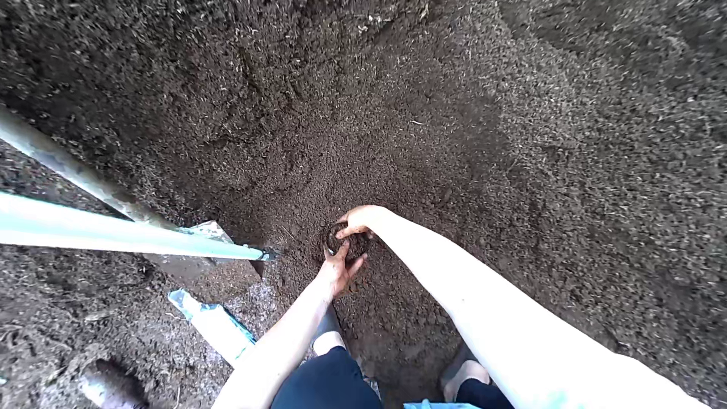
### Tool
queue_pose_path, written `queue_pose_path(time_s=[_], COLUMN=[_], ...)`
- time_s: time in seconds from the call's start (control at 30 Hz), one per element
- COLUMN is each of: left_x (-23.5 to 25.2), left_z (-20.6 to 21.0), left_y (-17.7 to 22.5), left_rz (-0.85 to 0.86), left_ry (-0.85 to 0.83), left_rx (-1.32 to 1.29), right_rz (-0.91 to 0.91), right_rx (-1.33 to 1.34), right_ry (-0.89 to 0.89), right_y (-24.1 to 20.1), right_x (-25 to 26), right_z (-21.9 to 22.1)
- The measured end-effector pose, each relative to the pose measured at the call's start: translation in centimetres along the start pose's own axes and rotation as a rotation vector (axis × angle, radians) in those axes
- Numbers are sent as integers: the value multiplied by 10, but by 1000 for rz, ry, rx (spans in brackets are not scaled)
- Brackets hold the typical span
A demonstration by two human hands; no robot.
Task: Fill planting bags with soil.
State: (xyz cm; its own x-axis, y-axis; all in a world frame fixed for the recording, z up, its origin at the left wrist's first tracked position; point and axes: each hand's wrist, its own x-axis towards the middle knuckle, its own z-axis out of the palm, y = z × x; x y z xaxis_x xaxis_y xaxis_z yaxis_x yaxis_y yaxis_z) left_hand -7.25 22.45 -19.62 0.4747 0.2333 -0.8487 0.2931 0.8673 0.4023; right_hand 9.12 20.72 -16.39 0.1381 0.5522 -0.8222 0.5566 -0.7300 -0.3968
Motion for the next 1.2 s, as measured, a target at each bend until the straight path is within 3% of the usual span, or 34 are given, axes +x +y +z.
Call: queue_pose_path(time_s=[0.17, 0.37, 0.47, 0.53, 0.6, 0.7, 0.8, 0.9, 1.0, 1.07, 1.13, 1.2], left_x=[4, -3, -9, -10, -13, -4, 15, 21, 15, 0, -11, -11], left_z=[14, 19, 11, 0, -15, -36, -38, -41, -50, -52, -50, -46], left_y=[3, 12, 17, 25, 30, 21, 19, 28, 38, 43, 47, 43], left_rz=[33, 14, -20, 0, 125, 622, 852, 811, 723, 600, 388, 341], left_ry=[118, 184, 138, 104, 142, 140, -28, -65, 113, 168, 108, 53], left_rx=[61, 221, 430, 750, 1092, 1209, 1211, 1058, 890, 1014, 1212, 1247], right_rz=[-98, -265, -308, -305, -238, -190, -113, -31, 24, 6, -7, -85], right_rx=[-294, -390, -334, -151, -36, -102, -136, -137, -87, -86, -115, -140], right_ry=[72, 335, 220, 140, 235, 601, 599, 430, 361, 319, 283, 362], right_y=[-2, 21, 27, 30, 28, 48, 59, 70, 88, 86, 60, 30], right_x=[-9, -5, -9, -8, -8, 51, 97, 114, 106, 82, 35, -15], right_z=[-8, 4, -10, -40, -84, -135, -120, -56, -25, -29, -37, -34])
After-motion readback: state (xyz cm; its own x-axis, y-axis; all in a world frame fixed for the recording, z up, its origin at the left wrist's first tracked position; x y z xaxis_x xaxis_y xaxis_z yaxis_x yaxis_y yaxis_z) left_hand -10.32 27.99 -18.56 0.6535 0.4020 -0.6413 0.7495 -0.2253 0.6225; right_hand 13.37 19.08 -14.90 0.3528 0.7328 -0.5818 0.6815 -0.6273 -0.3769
